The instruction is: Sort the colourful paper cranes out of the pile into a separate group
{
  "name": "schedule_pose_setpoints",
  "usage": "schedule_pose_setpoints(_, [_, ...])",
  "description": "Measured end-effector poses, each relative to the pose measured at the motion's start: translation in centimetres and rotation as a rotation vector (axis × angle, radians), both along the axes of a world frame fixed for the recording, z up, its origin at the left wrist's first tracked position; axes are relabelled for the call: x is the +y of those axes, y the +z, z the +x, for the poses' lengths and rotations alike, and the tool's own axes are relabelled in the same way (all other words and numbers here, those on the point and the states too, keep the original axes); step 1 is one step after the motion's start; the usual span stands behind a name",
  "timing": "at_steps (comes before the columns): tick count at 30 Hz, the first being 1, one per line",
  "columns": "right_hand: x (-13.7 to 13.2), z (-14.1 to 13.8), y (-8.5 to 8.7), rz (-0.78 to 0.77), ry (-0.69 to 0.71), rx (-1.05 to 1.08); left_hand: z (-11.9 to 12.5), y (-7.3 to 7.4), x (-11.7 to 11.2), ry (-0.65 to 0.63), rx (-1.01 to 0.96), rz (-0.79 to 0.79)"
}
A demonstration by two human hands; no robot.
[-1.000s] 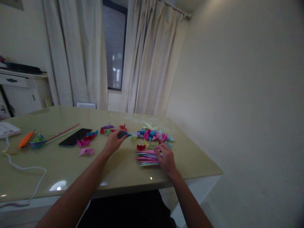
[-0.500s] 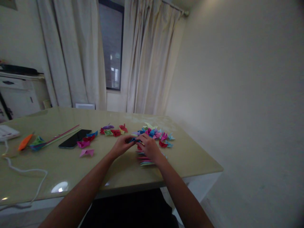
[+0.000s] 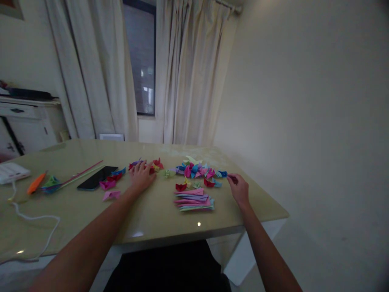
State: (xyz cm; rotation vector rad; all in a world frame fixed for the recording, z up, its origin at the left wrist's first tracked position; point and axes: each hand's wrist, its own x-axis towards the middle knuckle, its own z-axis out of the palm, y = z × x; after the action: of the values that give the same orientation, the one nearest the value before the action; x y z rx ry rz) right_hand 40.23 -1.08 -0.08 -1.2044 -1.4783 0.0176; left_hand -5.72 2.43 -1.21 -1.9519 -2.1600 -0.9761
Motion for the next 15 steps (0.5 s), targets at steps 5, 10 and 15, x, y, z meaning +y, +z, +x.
schedule_pose_setpoints(5, [0.2,2.0,-2.0,-0.091,-0.153,0.043,-0.6,0.0,0.0,-0.044,0.111,-0.081])
schedule_pose_setpoints(10, [0.3,1.6,-2.9,-0.169,-0.220,0.020,-2.0,0.0,-1.0,-0.151,0.150,-0.094])
schedule_pose_setpoints(15, [0.1,1.9,-3.1,-0.234,-0.265,-0.012,-2.3,0.0,-0.7,-0.054,0.110,-0.089])
